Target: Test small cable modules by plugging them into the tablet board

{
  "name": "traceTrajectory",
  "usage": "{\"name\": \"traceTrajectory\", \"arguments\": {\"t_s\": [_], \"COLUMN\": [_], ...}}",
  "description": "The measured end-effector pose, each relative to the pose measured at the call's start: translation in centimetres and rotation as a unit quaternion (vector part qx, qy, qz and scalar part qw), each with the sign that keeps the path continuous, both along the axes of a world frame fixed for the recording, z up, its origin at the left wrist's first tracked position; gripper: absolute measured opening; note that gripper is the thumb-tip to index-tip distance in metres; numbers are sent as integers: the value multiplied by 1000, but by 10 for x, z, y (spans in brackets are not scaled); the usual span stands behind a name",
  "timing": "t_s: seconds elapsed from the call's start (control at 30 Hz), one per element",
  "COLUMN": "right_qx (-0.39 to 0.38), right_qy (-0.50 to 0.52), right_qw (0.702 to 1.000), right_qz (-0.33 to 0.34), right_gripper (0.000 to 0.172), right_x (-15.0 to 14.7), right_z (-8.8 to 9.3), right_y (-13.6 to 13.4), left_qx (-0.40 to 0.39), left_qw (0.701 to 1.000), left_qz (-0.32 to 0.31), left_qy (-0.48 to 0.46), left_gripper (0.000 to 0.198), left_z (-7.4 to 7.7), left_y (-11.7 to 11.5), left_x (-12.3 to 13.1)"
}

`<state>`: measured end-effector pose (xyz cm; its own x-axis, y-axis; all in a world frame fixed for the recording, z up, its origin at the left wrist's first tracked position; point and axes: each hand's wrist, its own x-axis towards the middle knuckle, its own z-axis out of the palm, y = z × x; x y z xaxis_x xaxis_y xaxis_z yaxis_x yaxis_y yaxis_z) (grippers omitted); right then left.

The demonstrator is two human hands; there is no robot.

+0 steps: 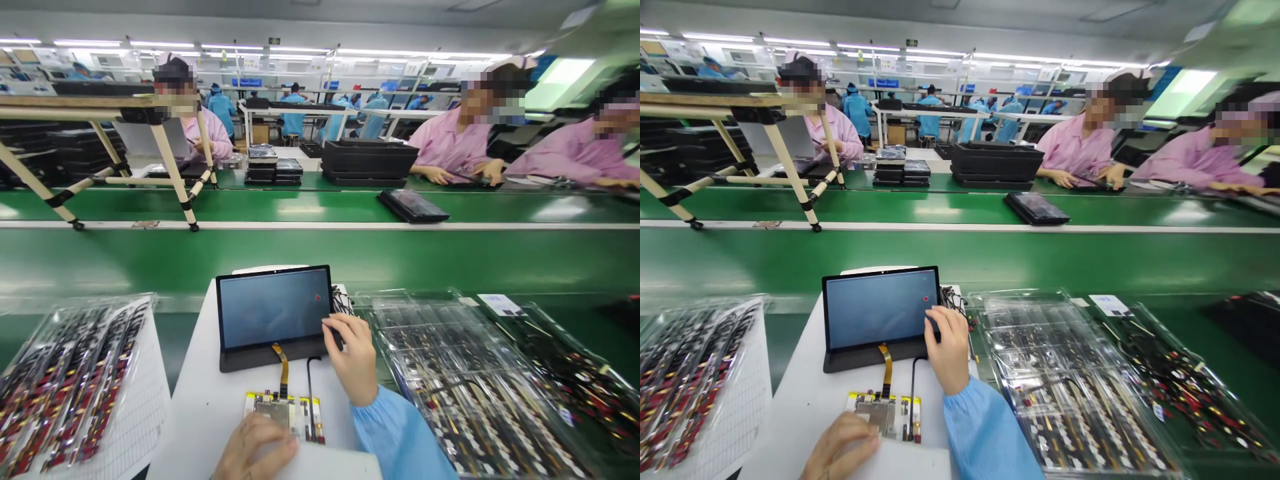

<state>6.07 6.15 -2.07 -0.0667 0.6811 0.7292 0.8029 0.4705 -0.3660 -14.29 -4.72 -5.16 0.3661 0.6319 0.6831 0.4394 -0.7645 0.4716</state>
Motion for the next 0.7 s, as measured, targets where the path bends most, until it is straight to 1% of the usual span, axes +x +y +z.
{"name": "traceTrajectory", "arguments": {"t_s": [0.07,0.17,0.23,0.33,0.4,0.47,0.57,0.7], "right_qx": [-7,-13,-11,-9,-15,-27,-35,-13], "right_qy": [-11,-30,-37,-28,-17,-10,-8,-23], "right_qw": [1000,999,999,999,999,999,999,1000], "right_qz": [6,24,34,37,33,24,8,0], "right_gripper": [13,16,17,13,14,26,41,45], "right_x": [6,12,14,15,14,13,6,-5], "right_z": [-4,-13,-18,-20,-18,-16,-13,-10], "right_y": [-16,-34,-39,-39,-34,-22,3,36], "left_qx": [4,52,71,43,33,43,50,73], "left_qw": [1000,998,997,998,997,996,995,992], "left_qz": [0,-9,-28,-55,-65,-69,-79,-53], "left_qy": [-3,-25,-25,11,26,25,43,88], "left_gripper": [41,39,38,39,40,40,40,41], "left_z": [-2,-3,1,12,16,14,2,-16], "left_y": [1,6,10,15,17,17,17,19], "left_x": [2,5,6,5,4,3,1,0]}}
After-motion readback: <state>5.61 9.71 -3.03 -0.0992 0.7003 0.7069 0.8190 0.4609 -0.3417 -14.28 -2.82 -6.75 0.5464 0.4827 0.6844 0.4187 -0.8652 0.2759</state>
